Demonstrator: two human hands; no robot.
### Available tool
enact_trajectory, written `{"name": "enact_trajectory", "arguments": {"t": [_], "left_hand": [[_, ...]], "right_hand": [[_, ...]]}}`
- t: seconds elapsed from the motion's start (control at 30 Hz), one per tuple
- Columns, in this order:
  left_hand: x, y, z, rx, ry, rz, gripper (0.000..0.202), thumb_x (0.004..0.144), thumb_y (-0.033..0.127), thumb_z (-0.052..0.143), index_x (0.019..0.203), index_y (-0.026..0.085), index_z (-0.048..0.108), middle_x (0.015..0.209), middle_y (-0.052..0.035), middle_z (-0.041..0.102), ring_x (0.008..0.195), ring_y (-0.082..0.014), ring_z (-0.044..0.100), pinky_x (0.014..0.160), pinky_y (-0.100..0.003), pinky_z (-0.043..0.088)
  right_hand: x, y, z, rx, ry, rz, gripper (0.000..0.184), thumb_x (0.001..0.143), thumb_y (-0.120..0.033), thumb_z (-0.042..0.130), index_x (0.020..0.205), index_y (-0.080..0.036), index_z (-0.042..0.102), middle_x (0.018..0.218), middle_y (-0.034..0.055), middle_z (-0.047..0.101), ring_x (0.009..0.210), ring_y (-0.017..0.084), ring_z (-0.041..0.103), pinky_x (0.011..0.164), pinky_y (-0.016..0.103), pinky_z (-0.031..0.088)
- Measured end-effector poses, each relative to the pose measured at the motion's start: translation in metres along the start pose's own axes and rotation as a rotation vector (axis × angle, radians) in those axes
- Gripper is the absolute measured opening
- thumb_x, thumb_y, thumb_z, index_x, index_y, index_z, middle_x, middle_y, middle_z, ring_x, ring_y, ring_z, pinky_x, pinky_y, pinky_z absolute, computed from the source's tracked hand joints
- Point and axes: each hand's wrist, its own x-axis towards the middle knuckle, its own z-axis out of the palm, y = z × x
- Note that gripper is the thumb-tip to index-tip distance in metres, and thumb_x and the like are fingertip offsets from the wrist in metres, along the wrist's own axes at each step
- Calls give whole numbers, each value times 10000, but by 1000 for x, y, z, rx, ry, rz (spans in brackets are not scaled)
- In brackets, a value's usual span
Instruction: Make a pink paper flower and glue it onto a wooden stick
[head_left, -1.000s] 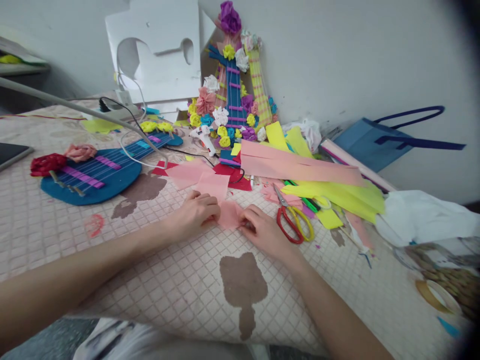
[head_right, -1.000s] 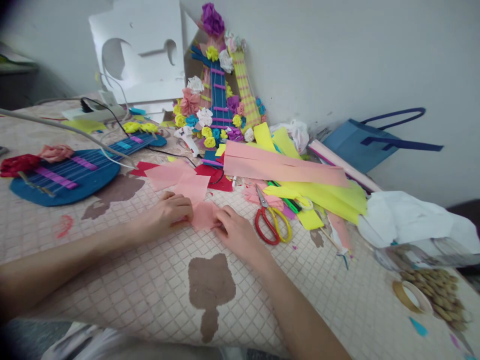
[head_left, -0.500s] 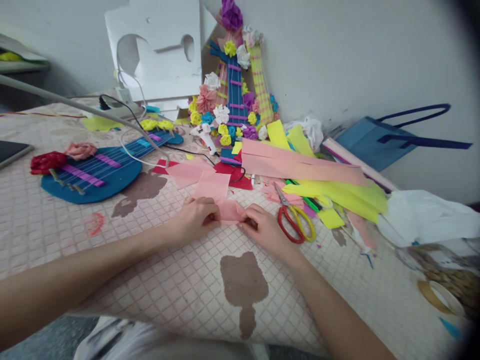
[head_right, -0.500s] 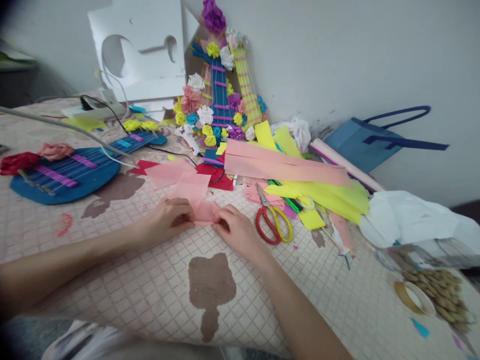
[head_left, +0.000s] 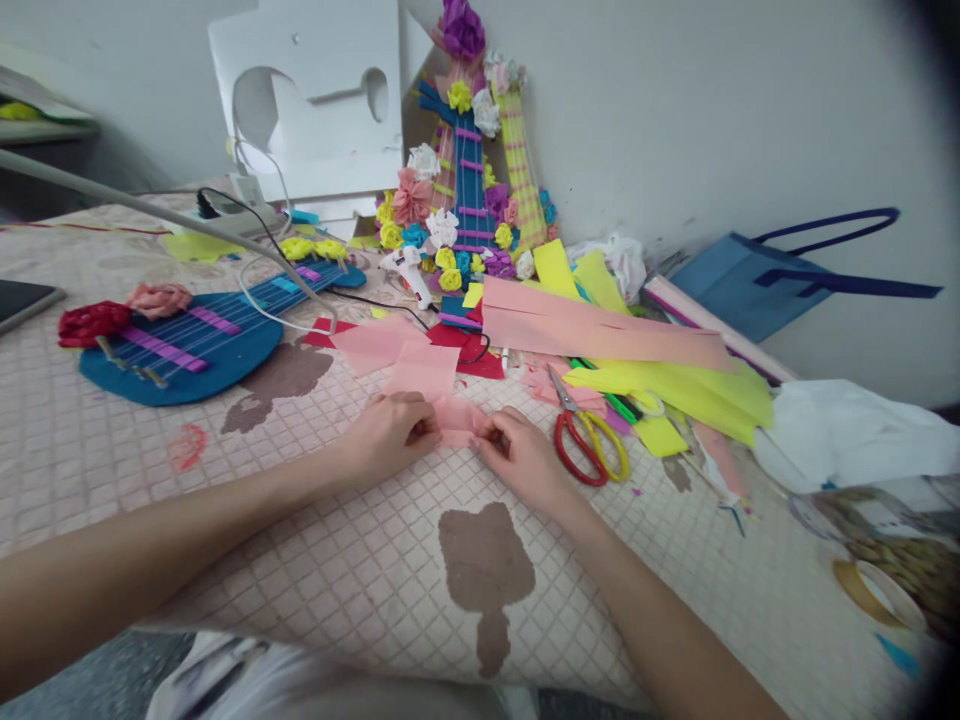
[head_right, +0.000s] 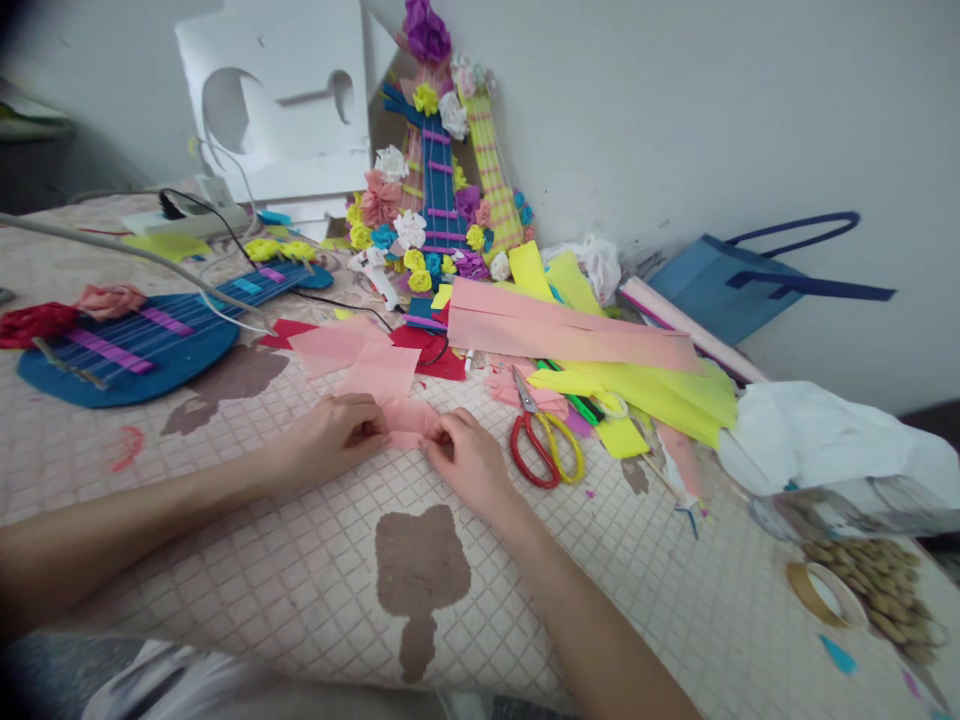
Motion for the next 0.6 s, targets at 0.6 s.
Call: {"name": "enact_trajectory", "arguments": {"t": [0.6], "left_hand": [[3,9,-3,54,-35,-62,89,737,178,530,662,158,573,720,-23,591,645,-134,520,609,-248,386]], "right_hand": [[0,0,8,-160,51,-8,107,795,-181,546,697,-206,513,735,-6,535,681,142,512,585,252,346]]}}
